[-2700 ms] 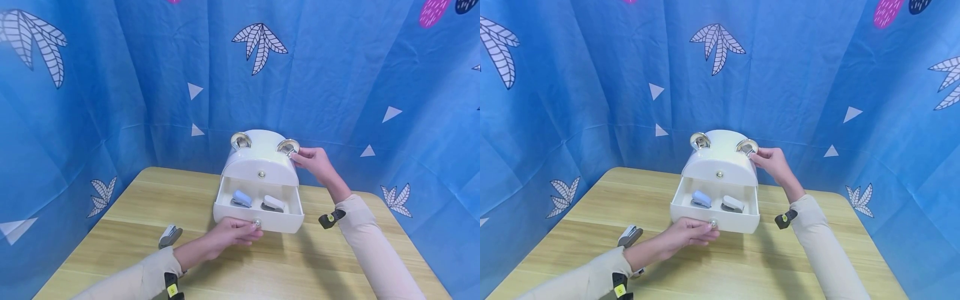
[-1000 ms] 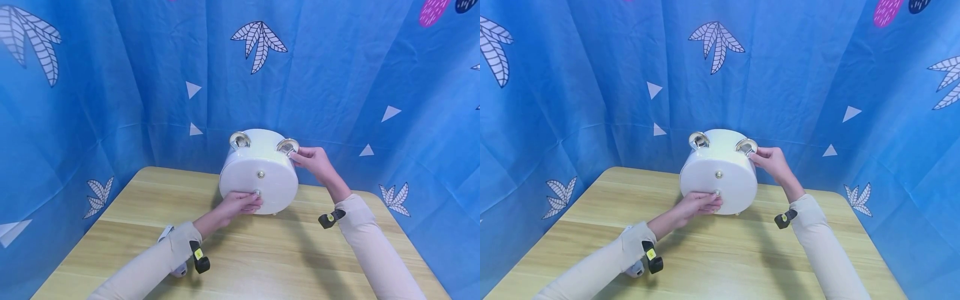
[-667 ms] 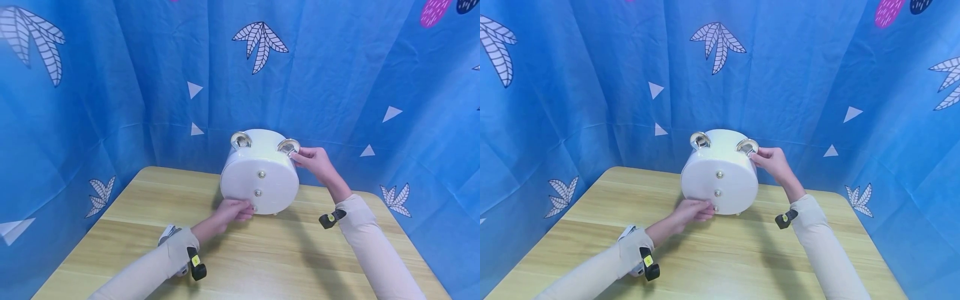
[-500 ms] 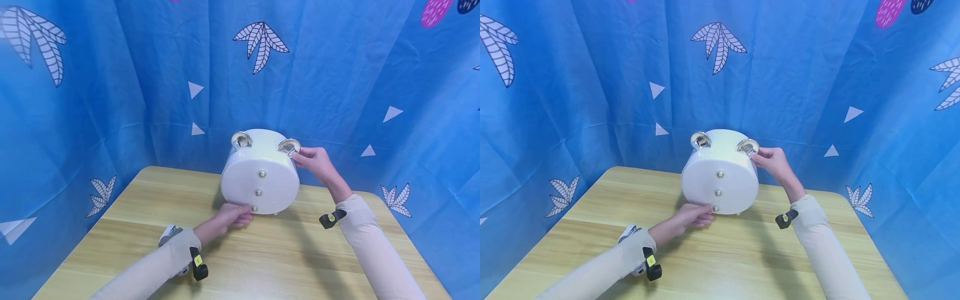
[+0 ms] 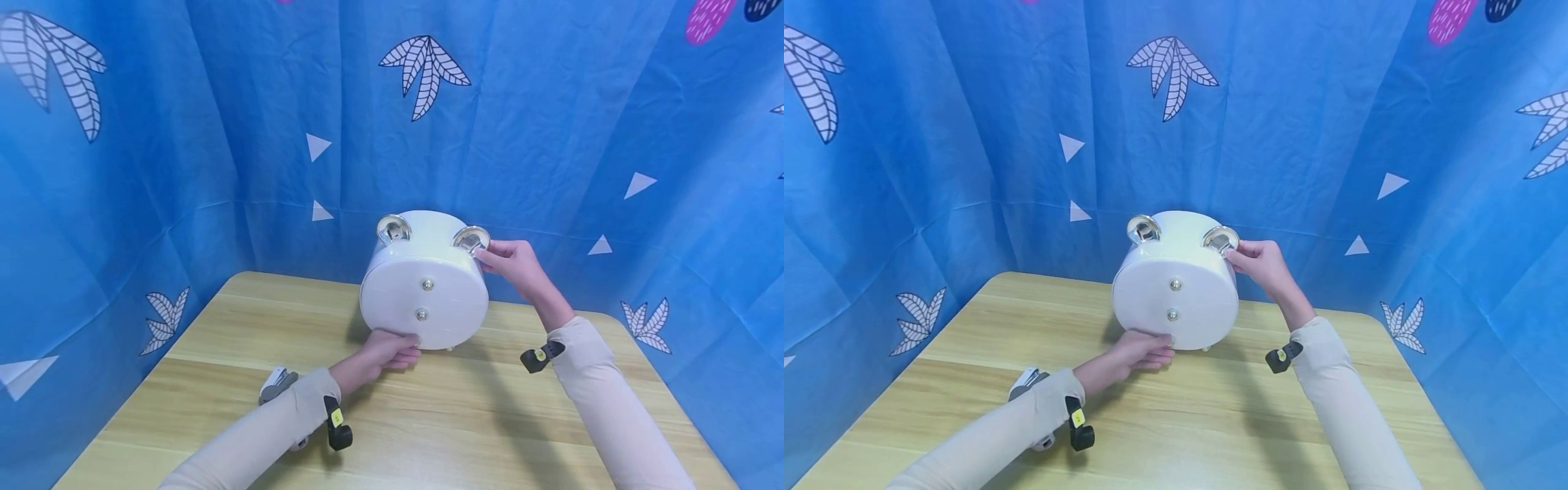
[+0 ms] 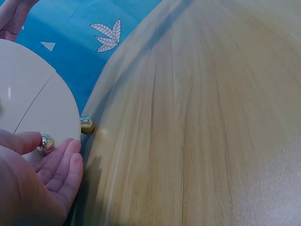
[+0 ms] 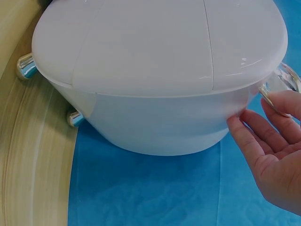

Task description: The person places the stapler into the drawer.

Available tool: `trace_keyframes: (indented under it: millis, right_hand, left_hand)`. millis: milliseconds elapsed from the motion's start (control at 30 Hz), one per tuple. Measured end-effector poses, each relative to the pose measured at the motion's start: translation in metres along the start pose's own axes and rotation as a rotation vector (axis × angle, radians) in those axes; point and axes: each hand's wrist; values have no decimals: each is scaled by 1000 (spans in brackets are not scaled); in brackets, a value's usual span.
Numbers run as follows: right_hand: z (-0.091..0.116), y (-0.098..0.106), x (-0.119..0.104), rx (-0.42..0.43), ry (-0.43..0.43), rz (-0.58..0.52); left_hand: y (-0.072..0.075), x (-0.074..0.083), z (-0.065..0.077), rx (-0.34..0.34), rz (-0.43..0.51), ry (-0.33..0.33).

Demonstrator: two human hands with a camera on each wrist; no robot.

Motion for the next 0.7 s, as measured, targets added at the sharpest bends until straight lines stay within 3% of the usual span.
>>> trace_keyframes:
  millis: [700]
  right_hand:
    - [6,-6,-7,39,-2,29]
  left_hand:
    - [-6,1,12,58,4,-10]
Point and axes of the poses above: each hand's wrist, its own z-axis away from the middle knuckle, its own y-axis out of the back of the hand, x = y × z, and after that the axes turned 5 degrees about y, right-handed
